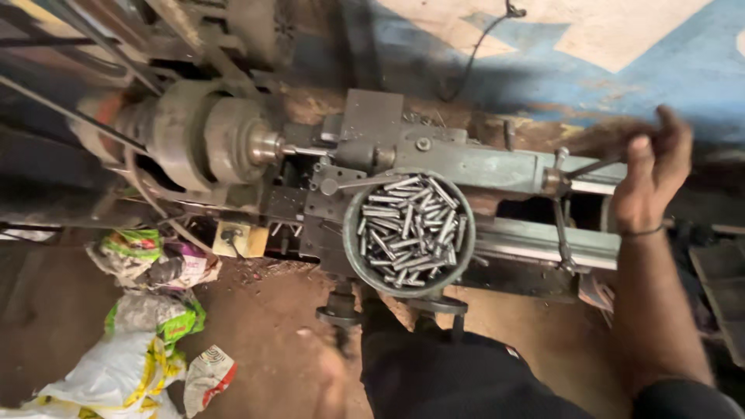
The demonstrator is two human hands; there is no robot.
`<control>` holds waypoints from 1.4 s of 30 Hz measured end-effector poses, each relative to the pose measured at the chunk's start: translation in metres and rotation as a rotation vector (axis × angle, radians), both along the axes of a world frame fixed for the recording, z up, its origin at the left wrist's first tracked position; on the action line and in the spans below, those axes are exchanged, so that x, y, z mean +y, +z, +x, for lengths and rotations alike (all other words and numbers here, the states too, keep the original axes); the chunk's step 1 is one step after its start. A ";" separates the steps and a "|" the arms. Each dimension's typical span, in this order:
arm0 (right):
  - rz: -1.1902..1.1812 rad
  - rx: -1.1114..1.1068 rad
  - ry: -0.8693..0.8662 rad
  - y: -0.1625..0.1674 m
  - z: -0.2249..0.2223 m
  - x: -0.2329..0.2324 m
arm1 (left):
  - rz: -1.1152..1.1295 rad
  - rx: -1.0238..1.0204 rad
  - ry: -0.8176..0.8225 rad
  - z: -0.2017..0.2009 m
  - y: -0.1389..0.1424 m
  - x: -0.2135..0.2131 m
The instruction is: The person operates a lathe to machine small metal pin parts. They insert a metal blank into the lathe chuck, turn the machine handles to feed and shape the spinning part, then remove the finished piece and drop it into a large bowl filled with similar machined pins, repeating the cycle.
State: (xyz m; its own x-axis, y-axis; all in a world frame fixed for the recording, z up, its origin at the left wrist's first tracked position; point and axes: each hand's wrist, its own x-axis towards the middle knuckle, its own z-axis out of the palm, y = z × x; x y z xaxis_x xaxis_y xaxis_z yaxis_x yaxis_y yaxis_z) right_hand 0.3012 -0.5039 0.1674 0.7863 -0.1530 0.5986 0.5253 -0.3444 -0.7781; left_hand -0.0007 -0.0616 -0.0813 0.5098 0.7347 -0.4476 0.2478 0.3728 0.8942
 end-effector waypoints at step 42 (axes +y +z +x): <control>-0.578 -0.087 -0.134 -0.093 0.006 -0.024 | 1.854 -0.384 -1.110 0.222 0.297 -0.025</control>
